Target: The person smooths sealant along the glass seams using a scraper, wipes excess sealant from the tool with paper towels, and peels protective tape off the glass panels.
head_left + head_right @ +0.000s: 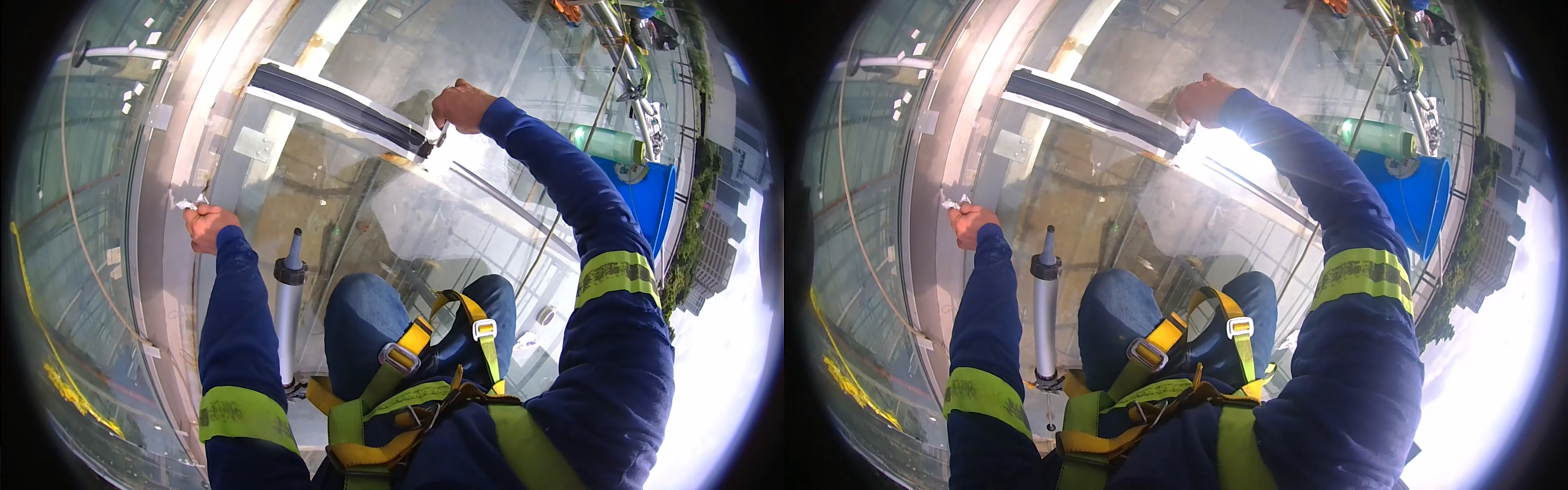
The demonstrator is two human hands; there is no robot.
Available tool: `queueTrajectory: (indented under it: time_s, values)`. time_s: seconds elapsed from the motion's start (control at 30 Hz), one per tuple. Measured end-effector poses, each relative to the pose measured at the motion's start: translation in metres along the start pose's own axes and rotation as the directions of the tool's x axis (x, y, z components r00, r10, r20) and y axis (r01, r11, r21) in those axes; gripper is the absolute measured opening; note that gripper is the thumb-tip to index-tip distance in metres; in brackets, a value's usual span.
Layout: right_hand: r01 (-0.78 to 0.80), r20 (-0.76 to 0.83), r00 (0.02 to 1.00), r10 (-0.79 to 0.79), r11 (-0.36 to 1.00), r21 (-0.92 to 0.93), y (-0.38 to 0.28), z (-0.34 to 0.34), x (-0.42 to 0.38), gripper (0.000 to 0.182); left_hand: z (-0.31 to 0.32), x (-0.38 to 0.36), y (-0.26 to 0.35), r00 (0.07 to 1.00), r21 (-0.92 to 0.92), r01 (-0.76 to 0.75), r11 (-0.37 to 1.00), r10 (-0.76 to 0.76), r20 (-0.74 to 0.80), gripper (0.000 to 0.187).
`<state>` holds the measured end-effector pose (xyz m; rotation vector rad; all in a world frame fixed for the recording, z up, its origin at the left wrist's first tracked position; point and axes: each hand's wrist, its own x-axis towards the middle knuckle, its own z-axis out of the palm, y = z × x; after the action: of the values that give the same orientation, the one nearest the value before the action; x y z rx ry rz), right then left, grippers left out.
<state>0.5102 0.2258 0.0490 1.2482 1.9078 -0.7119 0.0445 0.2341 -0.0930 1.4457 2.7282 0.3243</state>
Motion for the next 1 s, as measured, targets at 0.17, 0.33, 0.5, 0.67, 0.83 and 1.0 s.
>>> queueTrajectory:
  time_s: [0.17, 0.33, 0.5, 0.67, 0.83, 1.0]
  values:
    - [0.148, -0.240, 0.970, -0.036, 0.872, 0.467, -0.005, 0.017, -0.027, 0.029, -0.003, 0.000, -0.002, 0.999, -0.031, -0.053, 0.998, 0.053, -0.007, 0.015]
    - [0.296, -0.383, 0.834, 0.396, 0.264, 0.918, -0.065, 0.045, -0.135, 0.021, 0.002, 0.005, -0.010, 0.999, -0.135, -0.016, 0.991, 0.010, -0.044, 0.024]
    - [0.209, -0.111, 0.682, 0.723, -0.047, 0.977, -0.129, 0.149, -0.264, 0.013, -0.002, 0.051, -0.054, 0.993, -0.815, 0.111, 0.569, -0.094, 0.070, 0.020]
    - [0.539, 0.090, 0.509, 0.856, -0.399, 0.742, -0.221, 0.177, -0.338, 0.021, -0.167, -0.022, -0.021, 0.841, -0.924, 0.342, 0.174, 0.381, 0.383, 0.019]
    - [0.731, -0.110, 0.467, 0.878, -0.312, 0.607, -0.307, 0.123, -0.387, 0.019, -0.303, -0.184, 0.020, 0.387, -0.761, 0.636, 0.129, 0.800, 0.459, 0.019]
    - [0.837, -0.326, 0.268, 0.907, -0.052, 0.544, -0.379, 0.100, -0.461, 0.024, -0.393, -0.304, 0.010, 0.040, -0.733, 0.662, 0.157, 0.969, 0.244, 0.018]
